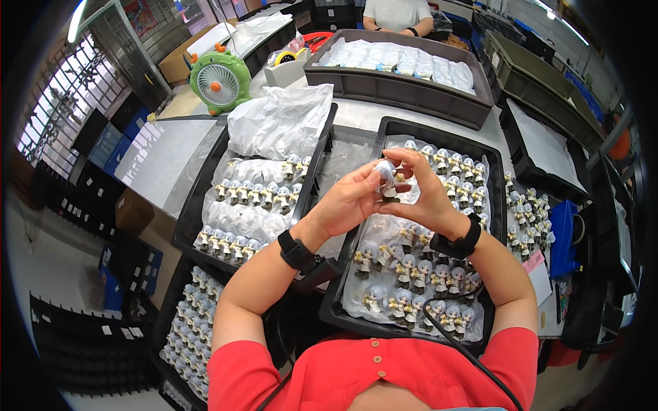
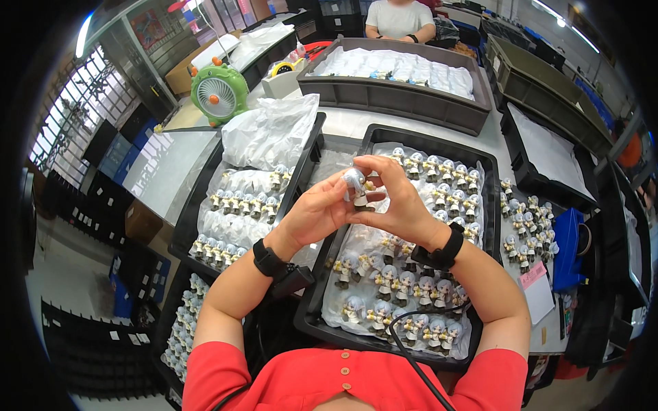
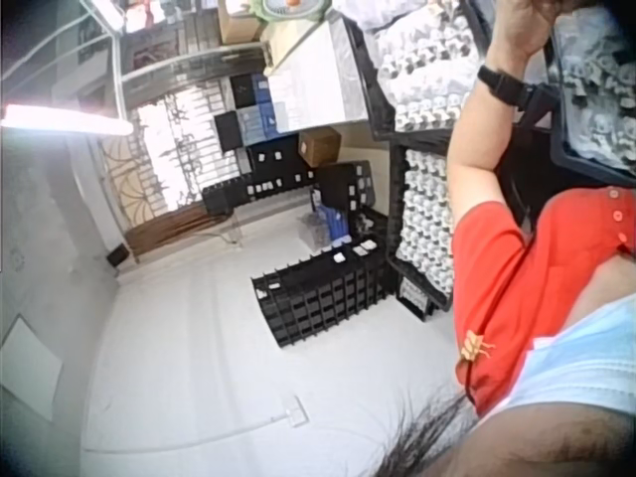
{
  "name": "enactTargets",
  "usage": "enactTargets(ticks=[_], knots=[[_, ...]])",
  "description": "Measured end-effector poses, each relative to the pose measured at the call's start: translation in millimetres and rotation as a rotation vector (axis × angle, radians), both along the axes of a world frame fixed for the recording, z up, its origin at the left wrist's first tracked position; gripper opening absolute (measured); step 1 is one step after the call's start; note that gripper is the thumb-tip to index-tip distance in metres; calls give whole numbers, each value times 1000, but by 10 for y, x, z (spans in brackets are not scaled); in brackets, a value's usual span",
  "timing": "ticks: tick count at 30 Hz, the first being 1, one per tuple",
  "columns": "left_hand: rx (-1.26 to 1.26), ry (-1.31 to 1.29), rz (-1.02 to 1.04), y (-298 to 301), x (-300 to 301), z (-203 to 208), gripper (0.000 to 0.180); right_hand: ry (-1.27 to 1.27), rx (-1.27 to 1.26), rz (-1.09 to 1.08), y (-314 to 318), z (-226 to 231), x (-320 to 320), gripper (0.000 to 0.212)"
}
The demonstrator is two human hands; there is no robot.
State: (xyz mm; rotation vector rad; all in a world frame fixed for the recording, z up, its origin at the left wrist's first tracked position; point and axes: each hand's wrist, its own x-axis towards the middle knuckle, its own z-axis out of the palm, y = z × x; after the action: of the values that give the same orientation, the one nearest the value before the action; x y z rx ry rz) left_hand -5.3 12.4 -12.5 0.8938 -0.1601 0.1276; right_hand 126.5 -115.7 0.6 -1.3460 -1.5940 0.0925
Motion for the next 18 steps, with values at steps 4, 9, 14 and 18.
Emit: enactTargets(ticks=[4, 9, 14, 18], knots=[[43, -16, 29, -27, -18, -20, 46, -60, 116, -10, 50, -69, 35, 70], [173, -36, 20, -18, -22, 4, 49, -63, 51, -54, 13, -51, 50, 65], [126, 18, 26, -13, -38, 45, 51, 58, 28, 13, 12, -70, 19, 66], [161, 49, 64, 23, -119, 78, 50, 426, -142, 193, 26, -54, 27, 63]])
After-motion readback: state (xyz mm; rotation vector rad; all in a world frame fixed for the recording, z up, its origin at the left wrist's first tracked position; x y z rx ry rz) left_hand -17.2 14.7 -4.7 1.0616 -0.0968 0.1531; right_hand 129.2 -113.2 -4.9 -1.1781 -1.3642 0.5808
